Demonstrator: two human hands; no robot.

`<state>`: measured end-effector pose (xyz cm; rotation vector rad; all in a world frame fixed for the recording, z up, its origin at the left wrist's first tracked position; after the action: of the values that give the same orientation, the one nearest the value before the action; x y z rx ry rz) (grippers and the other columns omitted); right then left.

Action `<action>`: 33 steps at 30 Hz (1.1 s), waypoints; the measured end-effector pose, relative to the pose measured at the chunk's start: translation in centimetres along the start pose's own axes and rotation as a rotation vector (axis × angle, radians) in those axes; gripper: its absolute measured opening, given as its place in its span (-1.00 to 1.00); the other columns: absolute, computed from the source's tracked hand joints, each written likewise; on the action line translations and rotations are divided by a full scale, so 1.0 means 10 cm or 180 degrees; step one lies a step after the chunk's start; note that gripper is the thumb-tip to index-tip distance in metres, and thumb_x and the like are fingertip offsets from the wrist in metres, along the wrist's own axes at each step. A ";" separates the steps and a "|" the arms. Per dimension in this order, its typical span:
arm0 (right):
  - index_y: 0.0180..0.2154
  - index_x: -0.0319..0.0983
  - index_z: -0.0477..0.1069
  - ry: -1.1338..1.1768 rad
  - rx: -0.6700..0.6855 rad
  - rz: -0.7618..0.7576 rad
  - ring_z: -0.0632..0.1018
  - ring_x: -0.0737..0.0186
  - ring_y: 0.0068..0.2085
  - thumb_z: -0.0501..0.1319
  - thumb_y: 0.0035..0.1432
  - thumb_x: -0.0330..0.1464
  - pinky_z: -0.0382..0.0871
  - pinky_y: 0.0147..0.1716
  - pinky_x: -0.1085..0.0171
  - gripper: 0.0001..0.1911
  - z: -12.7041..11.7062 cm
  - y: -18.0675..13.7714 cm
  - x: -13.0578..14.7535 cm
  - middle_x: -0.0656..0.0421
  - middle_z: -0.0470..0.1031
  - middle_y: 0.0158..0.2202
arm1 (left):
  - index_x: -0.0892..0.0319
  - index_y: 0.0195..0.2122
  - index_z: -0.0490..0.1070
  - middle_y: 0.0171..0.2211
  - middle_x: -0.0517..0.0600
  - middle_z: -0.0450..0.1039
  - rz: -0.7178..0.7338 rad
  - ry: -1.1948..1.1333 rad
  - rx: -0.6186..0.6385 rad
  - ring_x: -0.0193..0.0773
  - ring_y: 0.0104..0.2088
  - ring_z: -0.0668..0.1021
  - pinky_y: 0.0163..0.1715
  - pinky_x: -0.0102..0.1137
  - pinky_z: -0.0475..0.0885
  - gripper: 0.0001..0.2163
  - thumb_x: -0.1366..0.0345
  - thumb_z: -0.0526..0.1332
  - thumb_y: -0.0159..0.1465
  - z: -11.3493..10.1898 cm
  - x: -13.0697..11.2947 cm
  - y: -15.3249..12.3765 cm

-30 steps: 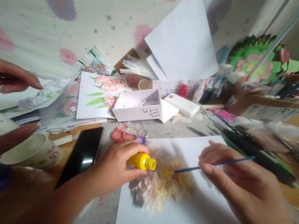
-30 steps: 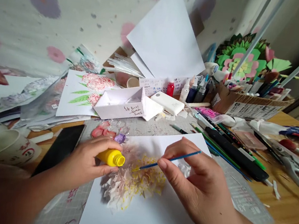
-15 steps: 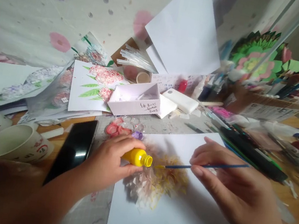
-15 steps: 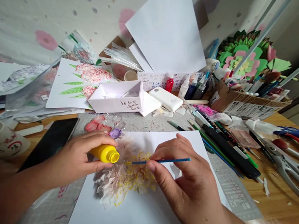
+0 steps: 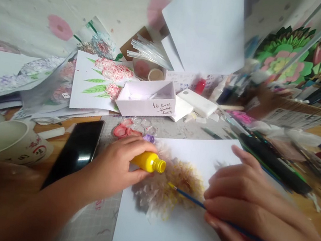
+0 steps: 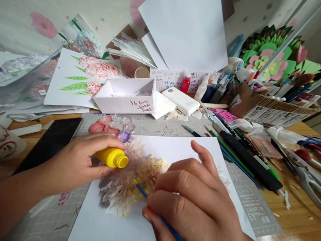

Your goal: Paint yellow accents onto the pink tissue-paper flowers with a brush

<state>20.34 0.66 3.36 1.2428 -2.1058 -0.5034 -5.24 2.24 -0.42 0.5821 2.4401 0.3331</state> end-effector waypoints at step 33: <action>-0.46 -0.05 0.45 -0.0602 -0.0263 -0.0206 0.63 0.36 -0.47 0.30 0.15 -0.44 -0.04 0.42 -0.07 -0.81 0.11 -0.14 0.17 0.47 0.59 -0.53 | 0.09 -0.18 0.51 -0.23 -0.11 0.61 -0.0113 -0.0064 0.0007 -0.21 -0.19 0.59 -0.14 -0.36 0.45 -0.65 0.44 0.49 0.02 -0.01 -0.03 0.03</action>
<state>19.87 -1.53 2.32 1.2617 -2.1807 -0.7552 -4.94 2.35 -0.11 0.5398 2.4286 0.3087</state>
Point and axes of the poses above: each hand's wrist, its own y-axis towards the middle knuckle, its own z-axis out of the palm, x = y × z, the point moved 2 cm from there along y, towards the middle knuckle
